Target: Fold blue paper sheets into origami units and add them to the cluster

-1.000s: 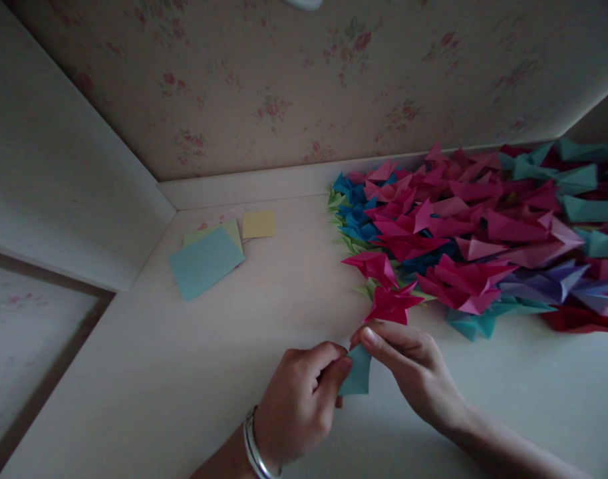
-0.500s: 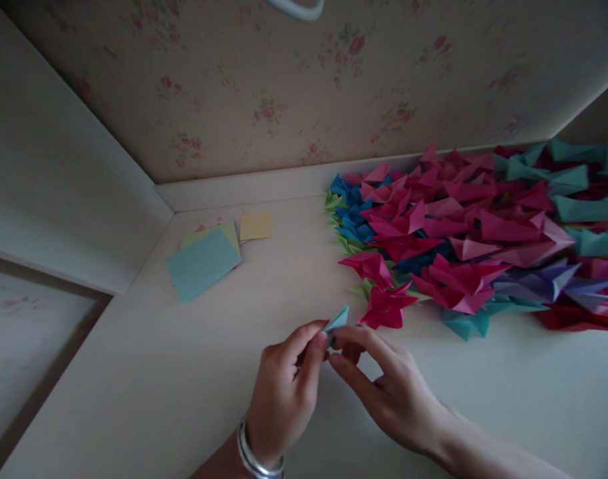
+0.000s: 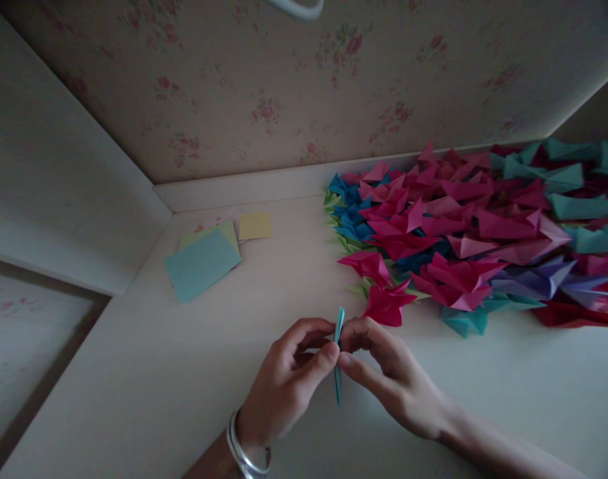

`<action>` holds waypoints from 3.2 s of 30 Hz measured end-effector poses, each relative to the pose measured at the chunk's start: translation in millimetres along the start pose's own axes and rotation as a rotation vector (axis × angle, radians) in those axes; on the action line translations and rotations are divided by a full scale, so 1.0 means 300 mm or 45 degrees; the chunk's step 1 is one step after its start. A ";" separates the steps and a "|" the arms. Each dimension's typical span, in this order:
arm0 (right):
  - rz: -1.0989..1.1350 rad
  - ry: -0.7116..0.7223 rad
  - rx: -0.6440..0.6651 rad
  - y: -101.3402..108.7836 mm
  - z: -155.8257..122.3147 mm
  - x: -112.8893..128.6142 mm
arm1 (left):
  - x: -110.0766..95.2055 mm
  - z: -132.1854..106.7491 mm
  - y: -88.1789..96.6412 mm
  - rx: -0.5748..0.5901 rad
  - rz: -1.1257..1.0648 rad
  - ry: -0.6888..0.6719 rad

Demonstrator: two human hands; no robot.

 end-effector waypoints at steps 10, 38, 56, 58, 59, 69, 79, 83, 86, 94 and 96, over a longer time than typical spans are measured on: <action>0.125 0.033 0.039 0.007 0.003 -0.006 | -0.014 0.005 0.002 0.035 -0.121 0.056; 0.114 -0.048 -0.021 0.027 0.000 0.002 | -0.001 -0.004 0.005 -0.086 -0.089 0.148; -0.475 0.278 -0.305 -0.003 -0.011 -0.019 | 0.052 -0.033 -0.025 -0.068 0.960 -0.571; -0.500 0.349 -0.375 -0.001 -0.009 -0.016 | 0.063 -0.038 -0.031 -0.062 0.982 -0.597; -0.496 0.361 -0.396 -0.003 -0.008 -0.015 | 0.069 -0.040 -0.034 -0.056 0.989 -0.599; -0.485 0.313 -0.450 -0.021 -0.021 -0.017 | 0.066 -0.044 -0.036 -0.140 0.933 -0.610; -0.509 0.260 -0.500 -0.008 -0.017 -0.036 | 0.092 -0.057 -0.052 -0.004 0.982 -0.617; -0.475 0.225 -0.454 -0.006 -0.013 -0.038 | 0.110 -0.057 -0.054 -0.040 1.028 -0.615; -0.437 0.197 -0.288 0.006 -0.001 -0.027 | 0.102 -0.050 -0.042 -0.071 1.035 -0.568; -0.438 0.346 -0.367 0.019 0.004 -0.014 | 0.057 -0.042 -0.018 -0.071 0.747 -0.403; -0.469 0.397 -0.391 0.010 -0.001 -0.019 | 0.058 -0.040 -0.020 -0.067 0.637 -0.348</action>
Point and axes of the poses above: each hand's wrist, its own z-axis towards the middle knuckle, its own y-axis out of the back of the hand, x = y × z, the point moved 1 cm from there along z, towards the middle knuckle, and after that the axes turned 10 degrees about -z, right-handed, at the moved point
